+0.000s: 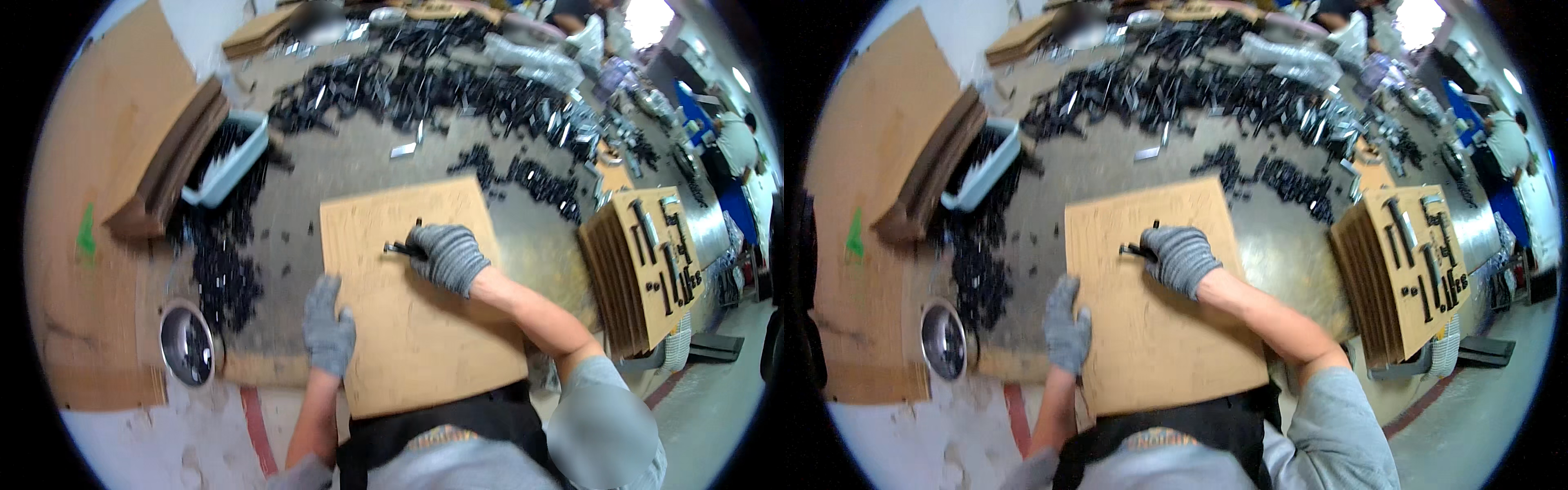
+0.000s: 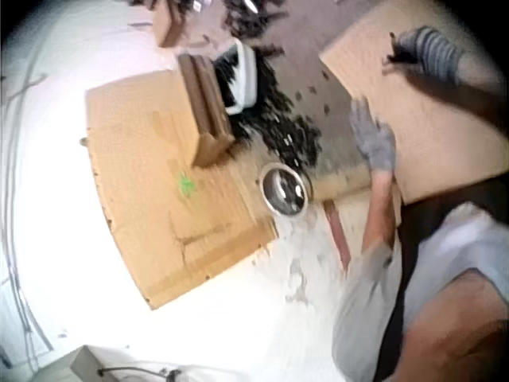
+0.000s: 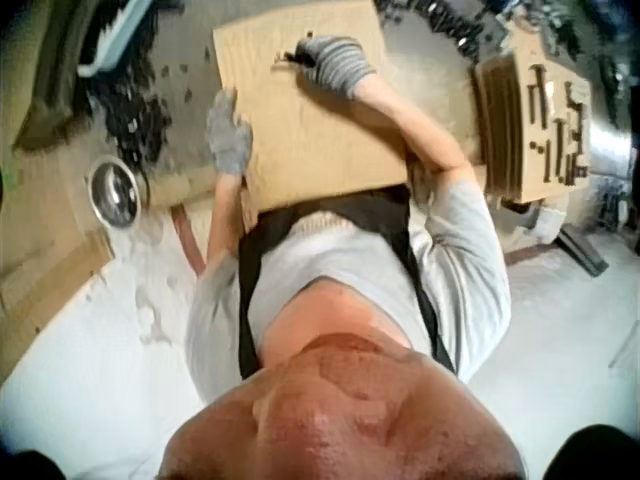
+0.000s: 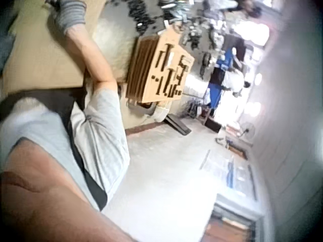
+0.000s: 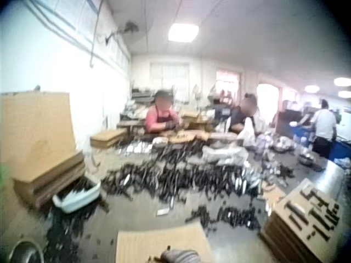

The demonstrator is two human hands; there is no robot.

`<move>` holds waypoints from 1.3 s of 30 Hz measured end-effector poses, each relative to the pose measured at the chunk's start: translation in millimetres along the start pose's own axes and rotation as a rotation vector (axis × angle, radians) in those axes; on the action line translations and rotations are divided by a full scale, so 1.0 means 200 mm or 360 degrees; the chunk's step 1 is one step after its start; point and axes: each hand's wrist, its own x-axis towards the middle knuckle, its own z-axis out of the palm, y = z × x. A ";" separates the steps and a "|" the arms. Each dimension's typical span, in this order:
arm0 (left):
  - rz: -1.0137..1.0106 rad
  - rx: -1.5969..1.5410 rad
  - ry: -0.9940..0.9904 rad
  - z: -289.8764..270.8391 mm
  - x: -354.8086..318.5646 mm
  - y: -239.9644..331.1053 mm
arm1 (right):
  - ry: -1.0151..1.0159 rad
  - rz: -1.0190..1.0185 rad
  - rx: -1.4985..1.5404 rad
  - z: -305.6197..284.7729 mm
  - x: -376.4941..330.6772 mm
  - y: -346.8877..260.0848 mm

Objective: The person sorts various metal hardware components, including bolts, nuts, washers, and tools like hammers and wrenches, from a large pile on a workbench. They place the items onto a cardboard template with printed outlines, arranging them into specific slots and positions.

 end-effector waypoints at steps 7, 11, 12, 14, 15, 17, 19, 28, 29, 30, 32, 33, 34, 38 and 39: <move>0.0031 0.0135 -0.0088 -0.07 0.05 0.01 | -0.0061 0.0147 0.0443 0.01 -0.07 -0.02; 0.0174 0.0284 -0.0226 -0.12 0.18 0.19 | 0.0011 0.0040 0.0409 -0.05 -0.09 0.04; 0.0250 0.0244 -0.0271 -0.11 0.22 0.23 | 0.0034 -0.0035 0.0370 -0.05 -0.10 0.05; 0.0499 0.0301 -0.0372 -0.05 0.31 0.25 | 0.0053 -0.0289 0.0489 -0.04 -0.12 0.07; 0.0623 0.0334 -0.0423 -0.01 0.36 0.25 | 0.0064 -0.0417 0.0550 -0.03 -0.13 0.08; 0.0688 0.0311 -0.0473 0.05 0.45 0.15 | -0.0003 -0.0487 0.0466 -0.01 -0.15 0.10; 0.0472 0.0233 -0.0585 0.05 0.53 0.14 | -0.0024 -0.0536 0.0353 -0.02 -0.17 0.13; 0.0366 0.0364 -0.0657 0.05 0.68 0.14 | -0.0109 -0.0729 0.0116 0.04 0.10 0.10; 0.0337 0.0286 -0.0643 0.05 0.66 0.20 | -0.0051 -0.0678 0.0170 0.04 0.09 0.17; 0.0477 0.0206 -0.0586 0.06 0.64 0.18 | 0.0126 -0.0596 0.0166 0.01 0.11 0.23; 0.0729 0.0207 -0.0421 0.05 0.60 0.14 | 0.0332 -0.0292 0.0285 -0.10 0.19 0.38; 0.0795 0.0229 -0.0329 0.06 0.59 0.12 | 0.0577 -0.0032 0.0289 -0.13 0.26 0.48; 0.0728 0.0170 -0.0346 0.08 0.59 0.12 | 0.0733 0.0180 0.0685 -0.13 0.31 0.65; 0.0586 0.0069 -0.0308 0.13 0.60 0.16 | 0.0732 0.0741 -0.0352 -0.32 0.49 1.07; 0.0567 0.0087 -0.0261 0.12 0.58 0.14 | 0.0540 0.0939 -0.0357 -0.33 0.56 1.06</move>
